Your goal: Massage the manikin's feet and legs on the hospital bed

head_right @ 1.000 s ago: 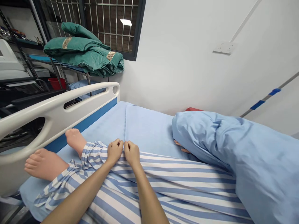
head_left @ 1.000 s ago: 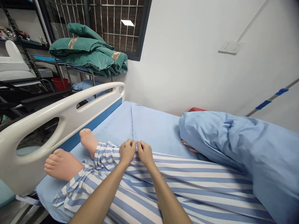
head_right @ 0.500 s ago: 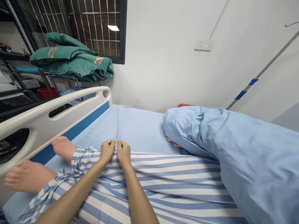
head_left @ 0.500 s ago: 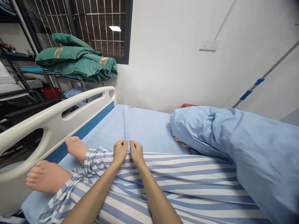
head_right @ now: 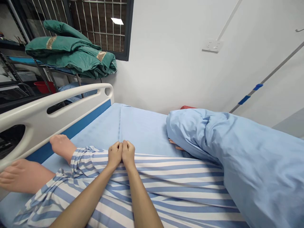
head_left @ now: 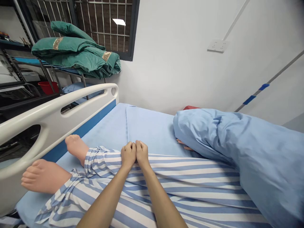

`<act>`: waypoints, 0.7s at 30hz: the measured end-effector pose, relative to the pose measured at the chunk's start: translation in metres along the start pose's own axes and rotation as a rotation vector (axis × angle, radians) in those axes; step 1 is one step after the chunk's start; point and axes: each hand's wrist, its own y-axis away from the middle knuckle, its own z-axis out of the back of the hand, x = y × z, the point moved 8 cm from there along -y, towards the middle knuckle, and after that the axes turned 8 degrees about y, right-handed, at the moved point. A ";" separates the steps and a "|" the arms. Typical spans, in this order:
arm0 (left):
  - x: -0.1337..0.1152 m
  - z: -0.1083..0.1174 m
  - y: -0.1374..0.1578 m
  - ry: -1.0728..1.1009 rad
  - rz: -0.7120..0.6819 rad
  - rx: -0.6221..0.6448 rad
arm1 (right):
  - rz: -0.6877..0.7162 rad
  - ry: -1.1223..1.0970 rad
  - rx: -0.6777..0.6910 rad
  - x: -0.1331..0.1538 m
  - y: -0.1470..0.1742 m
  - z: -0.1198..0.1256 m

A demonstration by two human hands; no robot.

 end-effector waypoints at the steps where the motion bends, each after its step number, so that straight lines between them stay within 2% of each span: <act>1: 0.000 0.000 0.000 -0.015 0.001 0.004 | 0.000 0.008 0.000 -0.001 0.000 0.000; 8: -0.001 0.004 0.000 -0.046 0.002 0.008 | 0.010 0.164 0.066 0.010 -0.005 0.001; 13: -0.002 0.002 0.001 -0.040 -0.007 0.015 | 0.131 0.305 0.132 0.030 -0.006 0.014; 21: -0.003 -0.002 0.003 -0.096 -0.010 0.016 | 0.149 0.375 -0.025 0.001 0.005 0.029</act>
